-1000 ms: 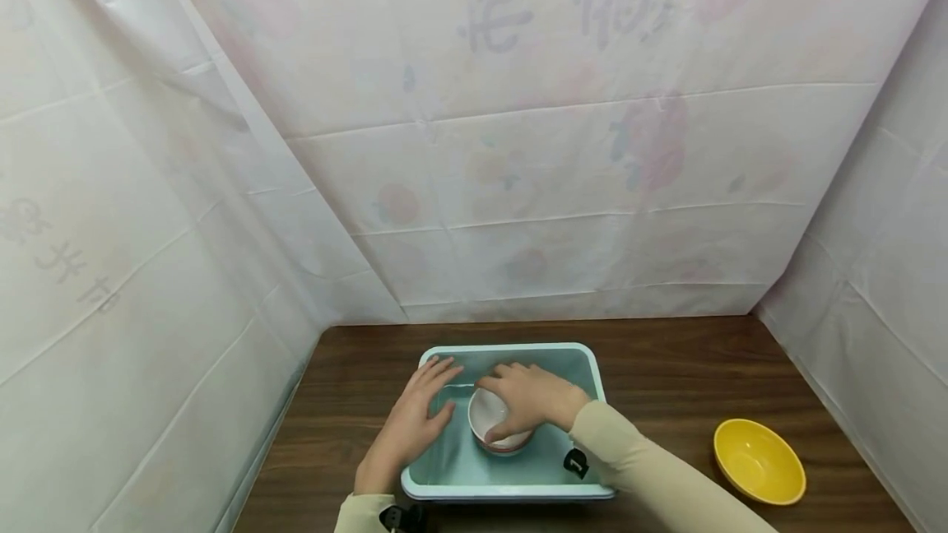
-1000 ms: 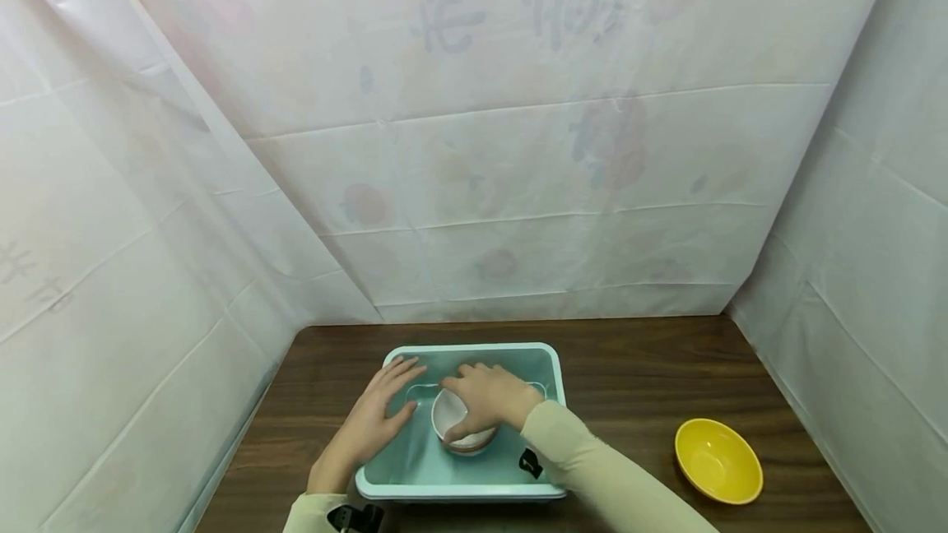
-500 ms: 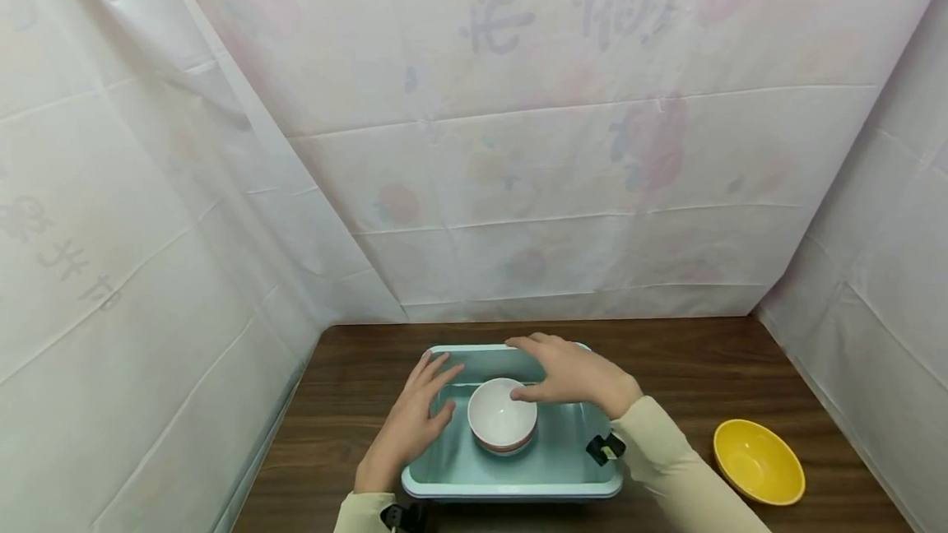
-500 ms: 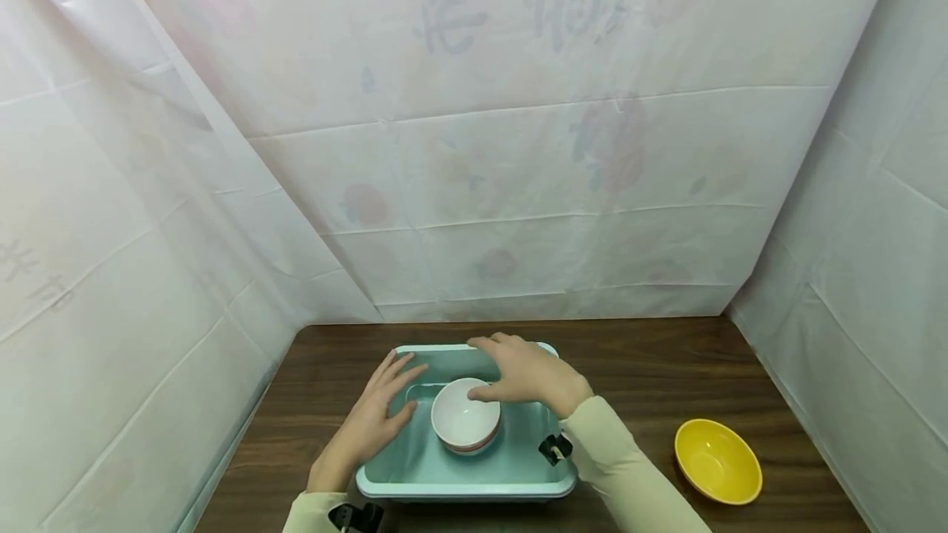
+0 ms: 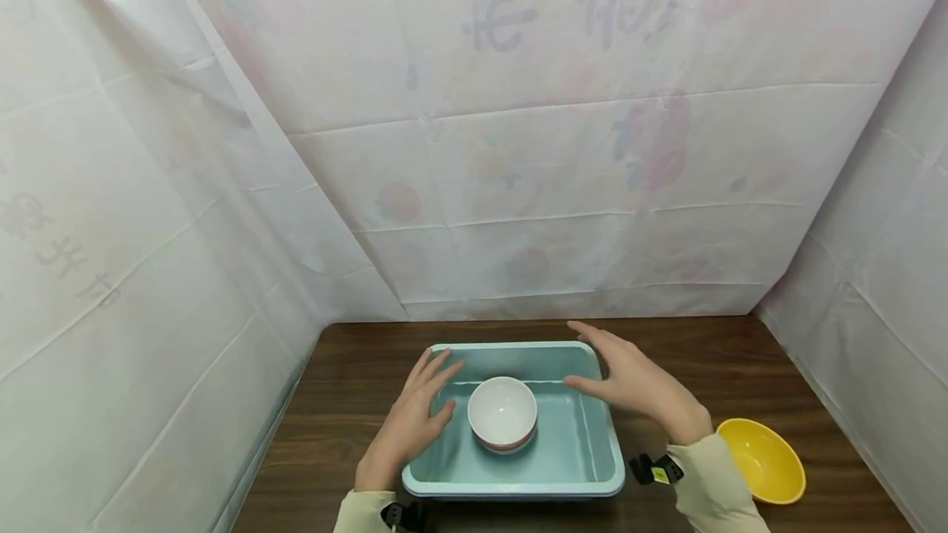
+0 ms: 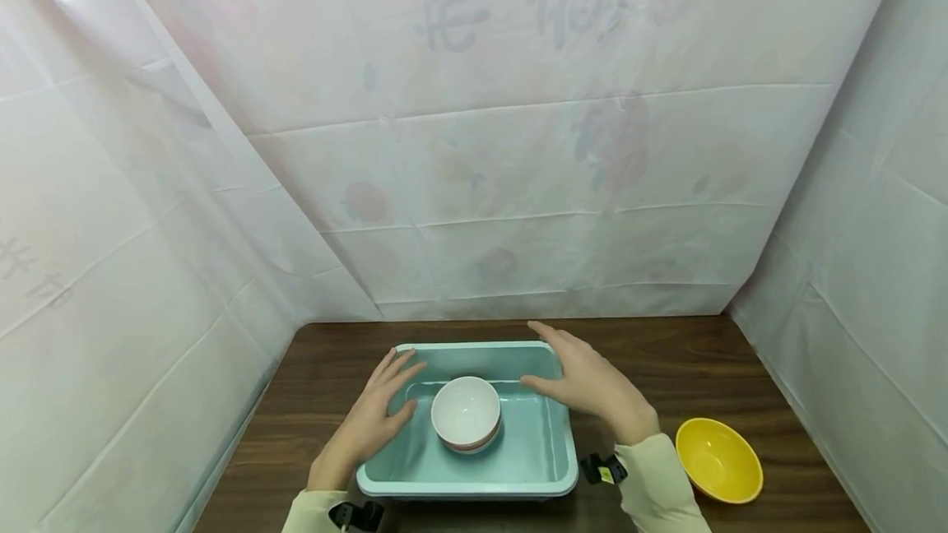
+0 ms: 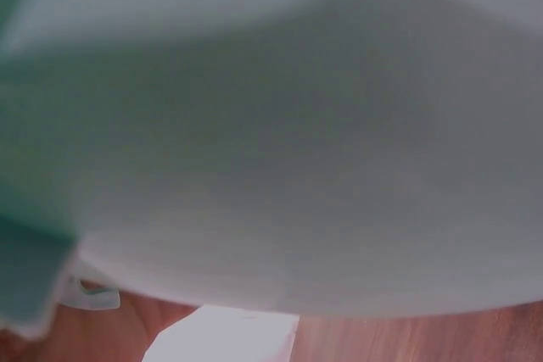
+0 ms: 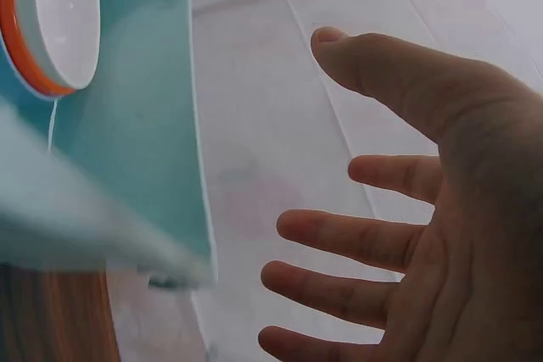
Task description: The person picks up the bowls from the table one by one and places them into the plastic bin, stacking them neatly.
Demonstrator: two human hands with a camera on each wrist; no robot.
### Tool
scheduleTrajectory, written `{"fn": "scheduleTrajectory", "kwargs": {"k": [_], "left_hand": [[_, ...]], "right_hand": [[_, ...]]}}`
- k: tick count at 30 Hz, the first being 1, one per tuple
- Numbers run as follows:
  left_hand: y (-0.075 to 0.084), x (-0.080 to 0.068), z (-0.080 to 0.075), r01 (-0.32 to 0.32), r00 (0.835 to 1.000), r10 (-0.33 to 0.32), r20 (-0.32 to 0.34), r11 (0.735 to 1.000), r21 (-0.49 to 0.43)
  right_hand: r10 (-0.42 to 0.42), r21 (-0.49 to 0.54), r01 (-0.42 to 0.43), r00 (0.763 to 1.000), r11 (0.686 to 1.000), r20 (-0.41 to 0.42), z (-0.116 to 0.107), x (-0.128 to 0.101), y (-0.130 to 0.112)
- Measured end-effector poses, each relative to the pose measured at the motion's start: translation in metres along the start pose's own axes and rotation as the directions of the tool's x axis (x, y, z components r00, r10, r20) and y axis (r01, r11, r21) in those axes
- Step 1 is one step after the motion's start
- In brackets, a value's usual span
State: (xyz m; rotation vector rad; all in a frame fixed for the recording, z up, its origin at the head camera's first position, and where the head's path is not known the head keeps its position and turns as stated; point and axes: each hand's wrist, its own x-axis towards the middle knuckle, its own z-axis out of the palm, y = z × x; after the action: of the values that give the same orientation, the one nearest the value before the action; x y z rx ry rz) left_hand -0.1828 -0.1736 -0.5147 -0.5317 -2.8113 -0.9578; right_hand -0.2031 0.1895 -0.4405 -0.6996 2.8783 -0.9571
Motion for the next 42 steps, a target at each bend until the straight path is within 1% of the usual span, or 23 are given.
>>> {"fn": "scheduleTrajectory", "kwargs": {"k": [3,7,13,22,28,33,35,42], "left_hand": [[0.000,0.000,0.000,0.002,1.000,-0.002,0.009,1.000,-0.001],[0.000,0.000,-0.001,0.004,1.000,-0.004,0.009,1.000,-0.006],[-0.002,0.001,0.001,0.010,1.000,-0.010,0.009,1.000,-0.003],[-0.004,-0.002,0.000,0.005,1.000,-0.005,0.008,1.000,0.019],[-0.007,-0.001,-0.002,0.010,1.000,-0.010,-0.009,1.000,0.025],[-0.008,-0.002,-0.001,0.025,1.000,-0.025,0.011,0.999,0.025],[-0.008,-0.002,-0.001,0.029,0.999,-0.029,0.018,0.999,0.023],[-0.009,-0.002,-0.002,0.004,1.000,-0.004,0.003,1.000,0.031]], "right_hand": [[0.004,0.000,-0.004,0.998,1.000,-0.061,0.001,-0.012,0.011],[0.017,-0.012,-0.019,0.991,1.000,-0.136,0.003,-0.025,0.020],[0.051,-0.025,-0.057,0.976,0.998,-0.211,0.002,-0.044,0.030],[0.149,-0.009,-0.158,0.952,0.987,-0.268,0.002,-0.073,0.050],[0.135,-0.018,-0.148,0.939,0.989,-0.316,-0.003,-0.081,0.063],[0.141,-0.023,-0.160,0.921,0.987,-0.363,-0.003,-0.091,0.071],[0.150,-0.024,-0.170,0.918,0.985,-0.368,0.000,-0.096,0.074],[0.184,-0.050,-0.215,0.915,0.975,-0.360,0.010,-0.109,0.082]]}}
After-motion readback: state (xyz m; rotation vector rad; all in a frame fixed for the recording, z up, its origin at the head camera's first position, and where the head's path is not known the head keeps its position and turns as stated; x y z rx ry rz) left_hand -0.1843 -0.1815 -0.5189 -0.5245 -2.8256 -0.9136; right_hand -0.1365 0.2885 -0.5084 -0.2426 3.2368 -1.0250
